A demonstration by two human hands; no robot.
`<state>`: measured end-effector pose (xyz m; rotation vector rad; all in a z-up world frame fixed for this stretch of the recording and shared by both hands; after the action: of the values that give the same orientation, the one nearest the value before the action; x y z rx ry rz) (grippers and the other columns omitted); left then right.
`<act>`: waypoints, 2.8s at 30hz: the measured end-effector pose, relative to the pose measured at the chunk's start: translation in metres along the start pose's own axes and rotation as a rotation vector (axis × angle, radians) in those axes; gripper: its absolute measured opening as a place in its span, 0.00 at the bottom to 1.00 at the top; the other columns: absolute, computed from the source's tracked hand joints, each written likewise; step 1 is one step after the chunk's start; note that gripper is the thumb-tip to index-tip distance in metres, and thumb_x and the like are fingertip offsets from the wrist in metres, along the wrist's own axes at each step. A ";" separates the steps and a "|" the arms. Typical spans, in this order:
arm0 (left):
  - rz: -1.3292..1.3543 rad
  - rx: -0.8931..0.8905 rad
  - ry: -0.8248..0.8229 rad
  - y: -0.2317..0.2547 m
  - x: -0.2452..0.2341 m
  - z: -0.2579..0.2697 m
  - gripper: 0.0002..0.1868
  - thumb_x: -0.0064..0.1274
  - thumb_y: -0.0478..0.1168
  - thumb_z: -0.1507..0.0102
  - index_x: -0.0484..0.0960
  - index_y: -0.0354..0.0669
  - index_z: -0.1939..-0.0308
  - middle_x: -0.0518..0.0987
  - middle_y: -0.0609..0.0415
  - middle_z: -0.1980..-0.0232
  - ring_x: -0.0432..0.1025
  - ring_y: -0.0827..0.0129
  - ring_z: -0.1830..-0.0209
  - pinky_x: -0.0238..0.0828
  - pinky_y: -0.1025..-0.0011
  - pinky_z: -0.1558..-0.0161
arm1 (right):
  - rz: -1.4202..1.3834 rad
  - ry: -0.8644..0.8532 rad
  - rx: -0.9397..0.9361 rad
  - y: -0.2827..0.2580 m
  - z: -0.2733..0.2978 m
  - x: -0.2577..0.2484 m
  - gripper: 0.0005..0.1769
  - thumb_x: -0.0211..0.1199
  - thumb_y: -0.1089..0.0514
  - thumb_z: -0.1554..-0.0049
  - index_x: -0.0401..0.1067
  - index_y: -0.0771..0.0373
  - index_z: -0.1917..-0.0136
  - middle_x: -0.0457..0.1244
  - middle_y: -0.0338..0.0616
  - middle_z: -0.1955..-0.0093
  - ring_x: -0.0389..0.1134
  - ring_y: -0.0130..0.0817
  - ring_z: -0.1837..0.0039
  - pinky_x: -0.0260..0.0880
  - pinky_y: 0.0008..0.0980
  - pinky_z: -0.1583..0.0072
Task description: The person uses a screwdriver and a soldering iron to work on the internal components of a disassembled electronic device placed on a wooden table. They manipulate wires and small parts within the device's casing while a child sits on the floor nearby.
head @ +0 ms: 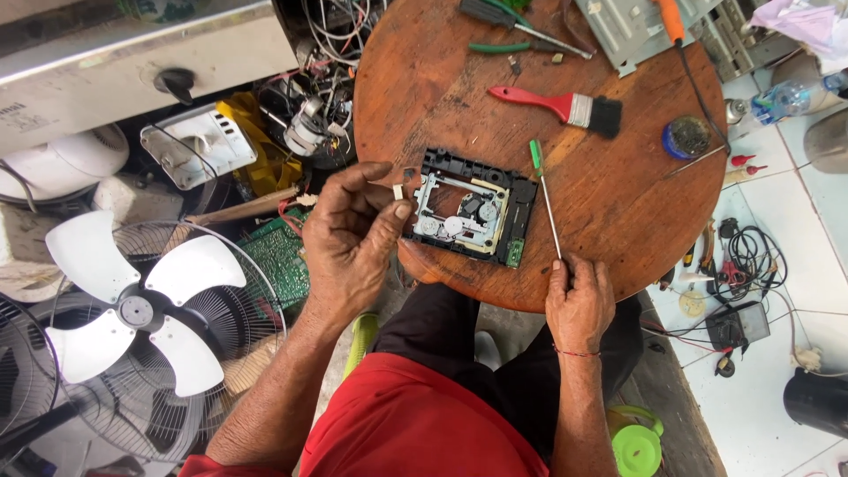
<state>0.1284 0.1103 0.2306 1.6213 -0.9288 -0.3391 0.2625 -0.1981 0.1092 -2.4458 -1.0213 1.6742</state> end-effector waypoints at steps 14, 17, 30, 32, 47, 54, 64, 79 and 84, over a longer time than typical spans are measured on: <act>-0.705 -0.197 0.130 -0.235 -0.163 0.039 0.09 0.61 0.30 0.36 0.84 0.37 0.52 0.82 0.45 0.72 0.78 0.59 0.75 0.74 0.65 0.70 | 0.016 0.004 -0.143 0.000 -0.007 -0.001 0.06 0.68 0.58 0.34 0.80 0.59 0.44 0.61 0.43 0.56 0.69 0.45 0.59 0.72 0.39 0.55; -0.937 -0.236 0.006 -0.294 -0.161 0.054 0.13 0.69 0.41 0.41 0.86 0.37 0.58 0.82 0.36 0.67 0.79 0.37 0.65 0.74 0.44 0.64 | -0.001 0.002 -0.136 0.001 -0.008 0.001 0.06 0.66 0.58 0.33 0.79 0.60 0.43 0.61 0.42 0.56 0.69 0.41 0.59 0.72 0.37 0.54; -0.790 -0.402 0.064 -0.323 -0.167 0.042 0.13 0.51 0.44 0.29 0.84 0.42 0.48 0.84 0.39 0.60 0.80 0.47 0.59 0.78 0.51 0.58 | 0.009 -0.020 -0.041 -0.016 -0.013 -0.005 0.06 0.65 0.58 0.34 0.78 0.59 0.44 0.61 0.44 0.57 0.68 0.47 0.58 0.72 0.43 0.55; -0.674 -0.374 0.130 -0.271 -0.160 0.031 0.14 0.49 0.41 0.26 0.82 0.35 0.43 0.84 0.38 0.57 0.81 0.51 0.58 0.79 0.55 0.55 | 0.002 -0.025 -0.039 -0.014 -0.014 -0.004 0.07 0.66 0.59 0.34 0.78 0.59 0.44 0.61 0.45 0.57 0.68 0.48 0.59 0.71 0.44 0.56; -1.113 0.087 -0.645 -0.093 -0.012 0.019 0.33 0.65 0.58 0.36 0.76 0.57 0.29 0.62 0.32 0.28 0.57 0.31 0.27 0.53 0.36 0.32 | 0.136 -0.169 -0.026 0.009 -0.003 -0.023 0.11 0.60 0.57 0.32 0.76 0.59 0.38 0.61 0.50 0.52 0.70 0.58 0.51 0.73 0.49 0.51; -1.126 0.408 -0.658 -0.096 -0.010 0.014 0.28 0.66 0.55 0.36 0.78 0.51 0.35 0.70 0.44 0.33 0.67 0.46 0.36 0.65 0.51 0.40 | 0.119 -0.227 0.026 0.018 -0.002 -0.026 0.09 0.62 0.55 0.32 0.75 0.57 0.40 0.61 0.51 0.52 0.69 0.60 0.50 0.72 0.52 0.51; -1.018 0.452 -0.638 -0.090 -0.002 0.020 0.29 0.66 0.48 0.36 0.76 0.41 0.35 0.72 0.43 0.38 0.65 0.38 0.37 0.71 0.48 0.40 | 0.044 -0.204 0.047 0.015 -0.002 -0.027 0.07 0.62 0.56 0.32 0.73 0.57 0.42 0.60 0.49 0.54 0.69 0.59 0.51 0.72 0.52 0.50; -0.901 0.367 -0.662 -0.095 -0.005 0.023 0.28 0.68 0.45 0.37 0.77 0.38 0.36 0.72 0.43 0.41 0.64 0.38 0.38 0.67 0.48 0.37 | 0.036 -0.177 0.035 0.010 -0.003 -0.028 0.06 0.61 0.57 0.32 0.73 0.58 0.43 0.60 0.48 0.54 0.68 0.58 0.51 0.71 0.52 0.51; -0.883 0.361 -0.664 -0.094 -0.005 0.024 0.28 0.66 0.45 0.35 0.76 0.38 0.35 0.71 0.43 0.41 0.64 0.38 0.38 0.67 0.48 0.37 | 0.038 -0.160 0.027 0.012 -0.001 -0.027 0.06 0.62 0.57 0.32 0.73 0.58 0.43 0.60 0.48 0.54 0.68 0.57 0.51 0.71 0.51 0.52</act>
<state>0.1447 0.0979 0.1359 2.2569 -0.7065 -1.4503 0.2640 -0.2210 0.1280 -2.3618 -0.9649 1.9087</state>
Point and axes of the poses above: each hand's wrist, its own z-axis away from the middle knuckle, its own x-axis out of the palm, y = z × x, the point moved 3 cm from there along -z, towards the middle knuckle
